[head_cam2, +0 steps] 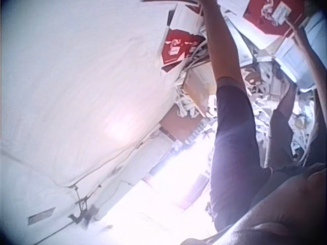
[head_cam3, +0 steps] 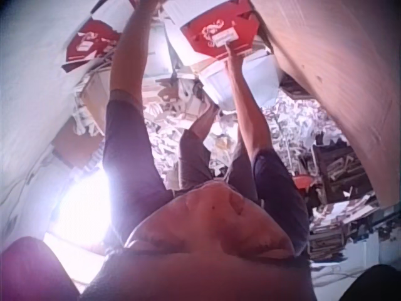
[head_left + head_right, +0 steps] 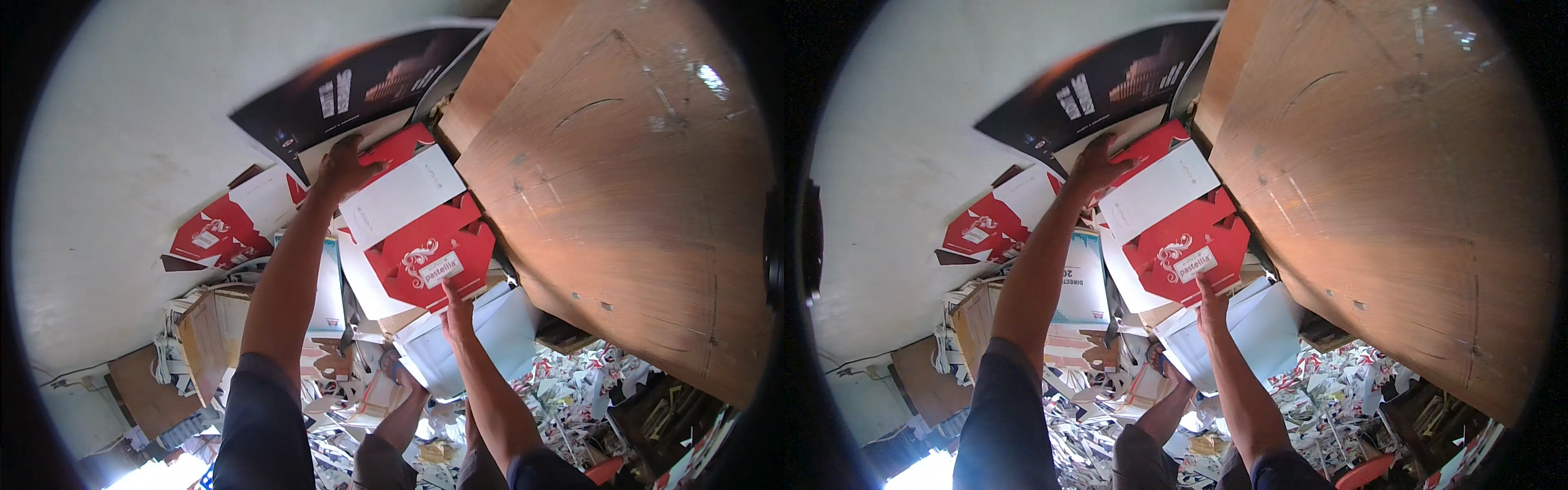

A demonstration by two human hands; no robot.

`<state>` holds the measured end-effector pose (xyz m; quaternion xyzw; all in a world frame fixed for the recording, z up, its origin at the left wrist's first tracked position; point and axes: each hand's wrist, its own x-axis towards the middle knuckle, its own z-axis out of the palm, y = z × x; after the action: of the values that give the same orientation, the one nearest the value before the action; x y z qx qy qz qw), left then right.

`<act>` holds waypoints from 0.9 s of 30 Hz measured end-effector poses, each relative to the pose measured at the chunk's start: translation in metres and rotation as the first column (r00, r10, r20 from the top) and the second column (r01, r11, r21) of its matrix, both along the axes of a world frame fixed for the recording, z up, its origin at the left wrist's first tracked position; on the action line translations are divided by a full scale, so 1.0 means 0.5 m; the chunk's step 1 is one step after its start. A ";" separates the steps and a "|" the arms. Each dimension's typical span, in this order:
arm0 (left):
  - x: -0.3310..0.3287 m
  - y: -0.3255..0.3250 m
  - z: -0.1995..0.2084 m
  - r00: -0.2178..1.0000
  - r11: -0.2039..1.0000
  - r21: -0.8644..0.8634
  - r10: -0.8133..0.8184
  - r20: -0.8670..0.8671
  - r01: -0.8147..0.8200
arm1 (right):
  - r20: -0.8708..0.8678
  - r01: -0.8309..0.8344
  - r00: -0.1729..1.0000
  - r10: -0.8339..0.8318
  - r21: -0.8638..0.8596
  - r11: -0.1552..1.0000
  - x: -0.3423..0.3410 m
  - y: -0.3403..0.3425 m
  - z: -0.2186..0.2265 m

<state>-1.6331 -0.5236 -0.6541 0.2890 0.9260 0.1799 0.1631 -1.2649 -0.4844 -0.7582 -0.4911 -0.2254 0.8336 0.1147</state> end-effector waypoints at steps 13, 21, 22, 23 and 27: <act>-0.024 -0.142 -0.198 0.978 0.979 -0.076 0.193 0.080 -0.187 | 0.217 -0.025 0.976 0.031 -0.031 0.999 0.002 -0.004 0.070; 0.005 -0.128 -0.220 0.961 0.964 0.067 0.263 -0.090 -0.258 | 0.265 0.065 0.964 -0.025 -0.141 0.988 -0.044 -0.004 0.081; 0.005 -0.124 -0.213 0.953 0.953 0.056 0.299 -0.051 -0.297 | 0.253 0.088 0.967 -0.042 -0.173 0.981 -0.045 0.005 0.080; 0.003 -0.119 -0.205 0.942 0.942 0.044 0.334 -0.011 -0.334 | 0.246 0.063 0.969 -0.019 -0.171 0.983 -0.039 0.008 0.078; 0.020 -0.209 -0.266 0.729 0.490 0.549 0.547 0.411 -0.677 | 0.192 -0.027 0.979 0.074 -0.235 0.972 -0.027 0.006 0.092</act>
<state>-1.6232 -0.6279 -0.7871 -0.0401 0.8188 0.5699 0.0569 -1.2786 -0.4812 -0.7122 -0.5760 -0.1496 0.8036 0.0123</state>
